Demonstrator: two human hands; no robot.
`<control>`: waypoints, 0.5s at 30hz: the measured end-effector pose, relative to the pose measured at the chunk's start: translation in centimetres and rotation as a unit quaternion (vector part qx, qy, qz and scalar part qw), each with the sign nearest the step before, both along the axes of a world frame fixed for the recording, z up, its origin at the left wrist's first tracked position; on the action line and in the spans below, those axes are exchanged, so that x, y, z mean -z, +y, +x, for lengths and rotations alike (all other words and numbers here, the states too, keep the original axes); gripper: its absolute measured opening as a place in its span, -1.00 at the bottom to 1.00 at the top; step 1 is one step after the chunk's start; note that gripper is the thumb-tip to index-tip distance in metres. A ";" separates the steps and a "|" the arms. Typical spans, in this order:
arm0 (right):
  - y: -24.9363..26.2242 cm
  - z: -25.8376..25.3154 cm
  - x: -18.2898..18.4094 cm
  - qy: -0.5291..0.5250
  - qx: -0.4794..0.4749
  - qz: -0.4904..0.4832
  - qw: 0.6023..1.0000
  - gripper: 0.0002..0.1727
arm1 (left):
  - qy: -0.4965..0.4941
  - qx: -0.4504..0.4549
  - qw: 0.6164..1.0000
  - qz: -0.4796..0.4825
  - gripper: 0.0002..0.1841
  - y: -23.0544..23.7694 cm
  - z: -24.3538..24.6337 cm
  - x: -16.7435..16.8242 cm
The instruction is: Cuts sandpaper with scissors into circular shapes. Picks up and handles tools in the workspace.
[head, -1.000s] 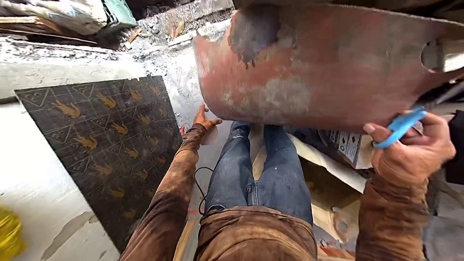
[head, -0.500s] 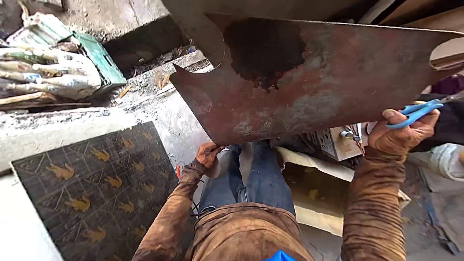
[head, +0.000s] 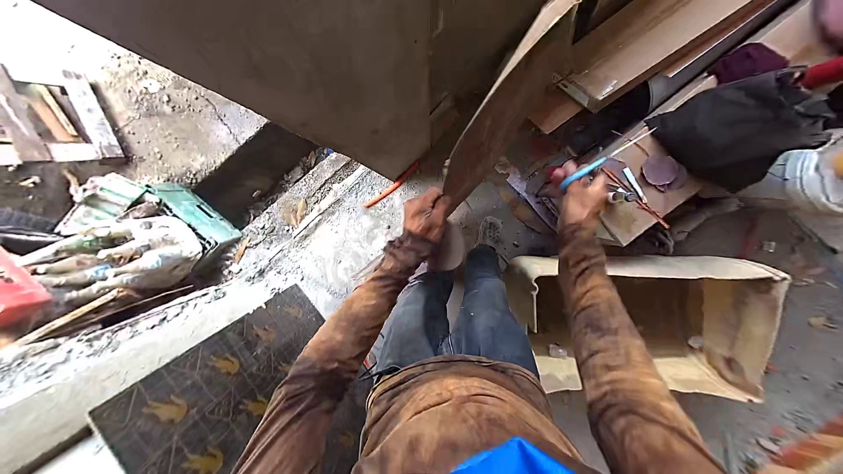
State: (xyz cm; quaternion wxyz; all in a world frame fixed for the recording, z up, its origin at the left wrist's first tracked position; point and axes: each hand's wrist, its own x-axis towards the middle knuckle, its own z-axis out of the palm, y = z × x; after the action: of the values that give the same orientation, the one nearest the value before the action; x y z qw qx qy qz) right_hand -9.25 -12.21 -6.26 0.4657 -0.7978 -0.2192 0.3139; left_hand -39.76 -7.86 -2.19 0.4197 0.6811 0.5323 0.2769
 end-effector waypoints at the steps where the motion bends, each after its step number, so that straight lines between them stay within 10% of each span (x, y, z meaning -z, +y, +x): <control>1: -2.6 -2.6 0.0 0.047 -0.009 0.003 0.999 -0.35 | 0.017 0.007 0.999 -0.047 -0.76 0.6 0.9 -0.3; 7: -12.7 -15.5 -0.5 0.261 -0.006 -0.063 0.963 -0.18 | 0.082 0.010 0.975 -0.204 -0.77 8.8 7.3 -0.6; 15: -11.2 -21.0 -1.7 0.180 0.004 -0.058 0.982 0.12 | 0.042 -0.092 0.944 -0.315 -0.82 14.2 12.2 -4.2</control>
State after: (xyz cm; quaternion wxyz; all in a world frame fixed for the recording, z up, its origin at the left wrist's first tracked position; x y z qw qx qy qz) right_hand -30.21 -23.43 -4.55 0.4518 -0.7545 -0.1102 0.4631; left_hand -27.60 6.32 2.05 0.5630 0.4729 0.6698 0.1040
